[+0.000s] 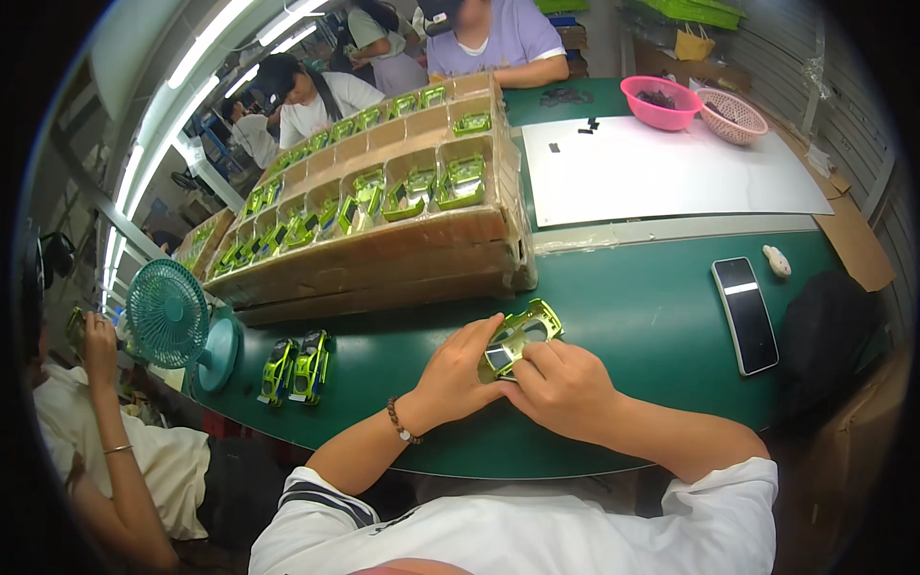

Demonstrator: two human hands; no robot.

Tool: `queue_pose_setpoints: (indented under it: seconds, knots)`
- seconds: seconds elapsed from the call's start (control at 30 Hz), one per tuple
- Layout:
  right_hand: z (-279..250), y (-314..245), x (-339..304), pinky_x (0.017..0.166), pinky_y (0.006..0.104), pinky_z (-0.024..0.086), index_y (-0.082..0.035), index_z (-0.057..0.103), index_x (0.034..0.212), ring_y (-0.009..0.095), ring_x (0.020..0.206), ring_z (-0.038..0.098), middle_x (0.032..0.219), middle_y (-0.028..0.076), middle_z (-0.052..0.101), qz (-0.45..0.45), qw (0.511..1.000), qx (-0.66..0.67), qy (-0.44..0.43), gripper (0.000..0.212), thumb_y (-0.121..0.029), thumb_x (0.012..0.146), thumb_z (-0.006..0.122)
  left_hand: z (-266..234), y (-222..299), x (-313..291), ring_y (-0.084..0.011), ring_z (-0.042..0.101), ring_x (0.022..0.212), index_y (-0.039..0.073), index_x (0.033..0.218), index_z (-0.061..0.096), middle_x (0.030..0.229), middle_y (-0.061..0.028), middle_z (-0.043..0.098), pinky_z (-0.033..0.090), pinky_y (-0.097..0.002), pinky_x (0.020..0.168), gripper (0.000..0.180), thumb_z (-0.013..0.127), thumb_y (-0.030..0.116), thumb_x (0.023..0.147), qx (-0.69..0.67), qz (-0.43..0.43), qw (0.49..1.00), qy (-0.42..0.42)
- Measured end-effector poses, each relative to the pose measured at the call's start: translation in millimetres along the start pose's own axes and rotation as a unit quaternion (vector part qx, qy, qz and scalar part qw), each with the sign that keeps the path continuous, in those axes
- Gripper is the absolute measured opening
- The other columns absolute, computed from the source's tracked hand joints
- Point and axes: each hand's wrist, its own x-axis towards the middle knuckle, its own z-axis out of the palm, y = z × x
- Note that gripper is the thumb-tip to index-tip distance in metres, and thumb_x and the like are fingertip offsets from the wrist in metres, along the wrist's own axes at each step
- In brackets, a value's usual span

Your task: The person assembles small green toy cars by hand at a green workbench. They pick up car bodies from a cardboard tray, insert small black components into the chassis, and place the finished units back into the tray. The process is repeated for multiple units throughout the clip.

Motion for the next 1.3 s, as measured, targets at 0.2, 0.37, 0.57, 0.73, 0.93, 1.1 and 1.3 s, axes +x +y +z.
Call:
queue_pose_setpoints:
  seconds: [0.2, 0.37, 0.57, 0.73, 0.93, 1.1, 1.3]
  knots:
    - [3, 0, -5, 0.057, 0.0347, 0.049, -0.006, 0.059, 0.077, 0.025, 0.066, 0.060, 0.073, 0.009, 0.059, 0.061, 0.987, 0.049, -0.139, 0.035, -0.039, 0.074, 0.071, 0, 7, 1, -0.0355, 0.057, 0.106, 0.001, 0.126, 0.048, 0.120, -0.0195, 0.055, 0.047, -0.0400, 0.089, 0.071, 0.078, 0.023, 0.066, -0.008, -0.020, 1.000, 0.015]
    - [8, -3, -9, 0.061, 0.0351, 0.049, -0.006, 0.057, 0.077, 0.025, 0.070, 0.060, 0.077, 0.009, 0.058, 0.041, 0.986, 0.053, -0.150, 0.030, -0.029, 0.069, 0.074, 2, 5, 0, -0.0338, 0.057, 0.106, 0.002, 0.124, 0.051, 0.120, -0.0185, 0.056, 0.047, -0.0396, 0.089, 0.067, 0.078, 0.027, 0.066, -0.004, -0.001, 1.000, 0.020]
    - [16, -6, -12, 0.057, 0.0319, 0.048, -0.006, 0.058, 0.072, 0.022, 0.069, 0.057, 0.074, 0.007, 0.056, 0.017, 0.992, 0.030, -0.124, 0.024, -0.024, 0.068, 0.074, -4, -1, 0, -0.0332, 0.057, 0.107, 0.002, 0.120, 0.055, 0.123, -0.0173, 0.055, 0.047, -0.0390, 0.091, 0.065, 0.079, 0.026, 0.065, -0.036, 0.019, 0.999, 0.005]
    - [14, -13, -6, 0.064, 0.0306, 0.046, -0.008, 0.057, 0.066, 0.023, 0.081, 0.055, 0.085, 0.008, 0.055, 0.038, 0.997, -0.008, -0.065, 0.022, -0.022, 0.061, 0.074, -12, 2, 1, -0.0331, 0.057, 0.109, 0.002, 0.118, 0.057, 0.125, -0.0168, 0.054, 0.047, -0.0387, 0.091, 0.063, 0.080, 0.020, 0.063, -0.042, 0.036, 0.998, -0.017]
    - [25, -9, -11, 0.095, 0.0422, 0.034, -0.011, 0.063, 0.069, 0.029, 0.111, 0.042, 0.113, 0.009, 0.052, 0.023, 0.998, -0.052, 0.035, 0.021, -0.025, 0.059, 0.075, -3, 3, 1, -0.0310, 0.058, 0.103, 0.004, 0.114, 0.060, 0.119, -0.0159, 0.057, 0.040, -0.0419, 0.096, 0.057, 0.077, 0.015, 0.061, 0.028, 0.083, 0.995, 0.037]
    - [25, -7, -11, 0.107, 0.0485, 0.018, -0.009, 0.066, 0.074, 0.032, 0.128, 0.030, 0.133, 0.012, 0.045, 0.067, 0.994, -0.055, 0.059, 0.023, -0.025, 0.060, 0.074, 6, 6, -2, -0.0287, 0.058, 0.096, 0.005, 0.104, 0.064, 0.099, -0.0110, 0.063, 0.037, -0.0454, 0.094, 0.044, 0.075, 0.012, 0.062, 0.068, 0.088, 0.992, 0.052]
    - [34, -4, -12, 0.109, 0.0496, 0.016, -0.005, 0.069, 0.088, 0.033, 0.131, 0.030, 0.133, 0.013, 0.048, 0.050, 0.994, -0.050, 0.078, 0.026, -0.021, 0.068, 0.065, 18, 19, 1, -0.0255, 0.057, 0.086, 0.006, 0.091, 0.066, 0.089, -0.0080, 0.062, 0.037, -0.0452, 0.092, 0.029, 0.072, 0.007, 0.062, 0.119, 0.101, 0.982, 0.109]
